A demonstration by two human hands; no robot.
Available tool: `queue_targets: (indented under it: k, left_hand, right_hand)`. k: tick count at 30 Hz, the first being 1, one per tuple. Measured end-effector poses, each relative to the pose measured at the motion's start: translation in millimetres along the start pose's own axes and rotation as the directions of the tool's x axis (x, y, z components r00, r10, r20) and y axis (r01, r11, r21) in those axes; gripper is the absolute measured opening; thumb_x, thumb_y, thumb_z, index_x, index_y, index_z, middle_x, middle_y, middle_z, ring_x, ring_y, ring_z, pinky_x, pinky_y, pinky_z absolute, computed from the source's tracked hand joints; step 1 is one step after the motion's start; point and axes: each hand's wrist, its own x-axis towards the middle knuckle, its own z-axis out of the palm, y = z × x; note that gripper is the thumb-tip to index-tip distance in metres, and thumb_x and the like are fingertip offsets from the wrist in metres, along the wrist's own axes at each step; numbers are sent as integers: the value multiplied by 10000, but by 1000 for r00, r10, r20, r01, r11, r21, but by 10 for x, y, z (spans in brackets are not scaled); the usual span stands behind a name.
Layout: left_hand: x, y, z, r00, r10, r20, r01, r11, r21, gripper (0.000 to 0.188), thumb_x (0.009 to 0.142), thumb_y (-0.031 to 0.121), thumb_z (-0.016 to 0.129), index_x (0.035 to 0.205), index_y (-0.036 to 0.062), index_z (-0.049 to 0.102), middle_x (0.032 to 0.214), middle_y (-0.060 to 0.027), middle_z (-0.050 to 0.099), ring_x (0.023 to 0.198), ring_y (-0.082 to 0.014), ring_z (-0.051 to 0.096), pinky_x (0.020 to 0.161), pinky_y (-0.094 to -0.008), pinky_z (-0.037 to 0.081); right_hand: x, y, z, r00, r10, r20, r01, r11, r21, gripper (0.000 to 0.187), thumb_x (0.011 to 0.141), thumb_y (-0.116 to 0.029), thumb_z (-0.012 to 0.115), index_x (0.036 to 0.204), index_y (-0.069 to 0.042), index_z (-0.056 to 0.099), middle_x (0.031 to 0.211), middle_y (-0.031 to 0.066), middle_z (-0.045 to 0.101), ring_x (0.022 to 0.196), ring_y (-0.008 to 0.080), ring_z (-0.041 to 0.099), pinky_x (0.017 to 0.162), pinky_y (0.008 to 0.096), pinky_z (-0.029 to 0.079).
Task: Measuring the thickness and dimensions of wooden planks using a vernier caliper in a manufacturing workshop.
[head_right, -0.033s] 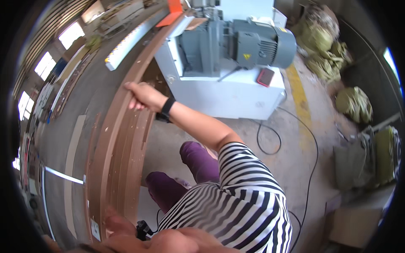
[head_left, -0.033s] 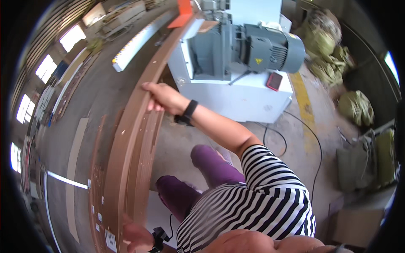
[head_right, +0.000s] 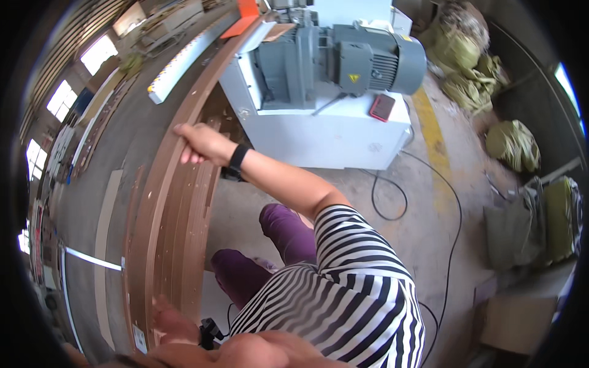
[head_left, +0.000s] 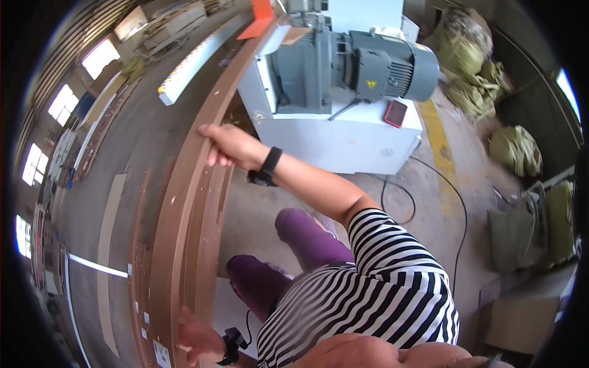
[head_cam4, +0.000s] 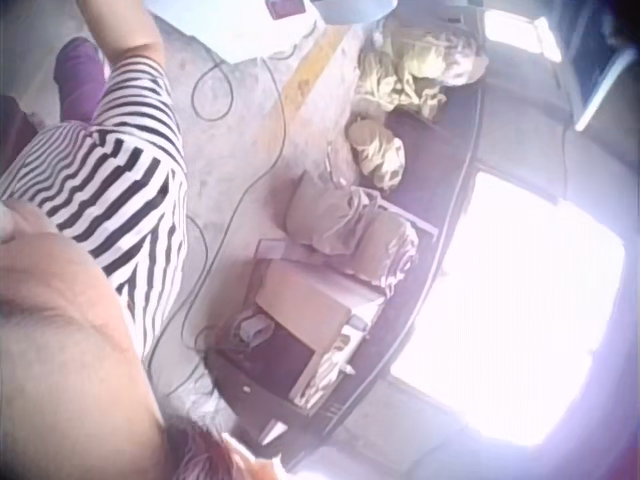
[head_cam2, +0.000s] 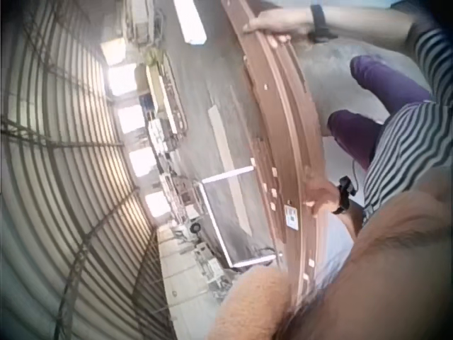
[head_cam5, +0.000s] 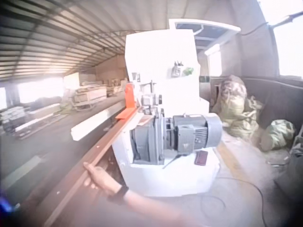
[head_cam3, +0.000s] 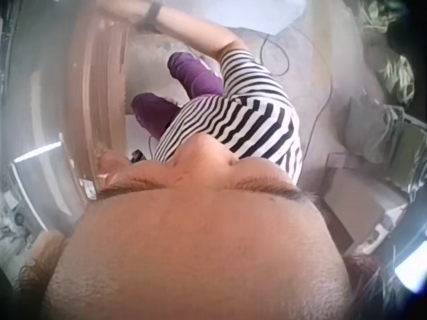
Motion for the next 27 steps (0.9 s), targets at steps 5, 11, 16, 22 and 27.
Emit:
queue_targets:
  k: [5,11,16,22,27]
  left_hand:
    - [152,126,759,840,-411,-355,225,858,-462,770,945,554,367,1479,33,176,880,-31,574,712,-167,562,719,-409,532]
    - [224,255,-743,965,-111,-237,65,979,-194,675,921,409,535,1403,-2,301,1115,-143,619,988,-250,598,900,-400,476]
    - [210,865,-2108,957,-38,-287,-4,990,-143,585,880,473,591,1301,90,456,1139,-139,615,1076,-263,555,976,-412,412]
    - [-326,1338,-2577,417,80,-905,625,698,350,459,871,366,639,1187,38,580,1080,-152,609,941,-229,588,743,-341,524]
    - [-1084,784,-3315,726,-90,-681,622,507,596,540,907,340,575,1302,-18,487,1189,-193,586,1042,-292,588,807,-400,520]
  right_hand:
    - [-296,174,224,995,24,94,-26,999,20,470,978,-356,372,913,57,586,667,154,662,446,156,581,393,242,456]
    - [-192,118,337,969,20,246,-79,969,232,427,971,-359,469,966,55,574,774,183,675,604,220,674,556,287,570]
    - [315,-21,-180,971,-239,-28,237,926,293,431,930,-302,584,1107,85,514,851,163,653,651,243,683,650,331,602]
    - [412,779,424,996,29,87,-48,975,219,653,919,-305,604,1141,240,321,711,115,560,640,225,682,619,318,610]
    - [449,1767,605,964,239,119,-262,931,254,467,897,-215,613,1112,135,389,882,154,504,774,290,652,673,397,615]
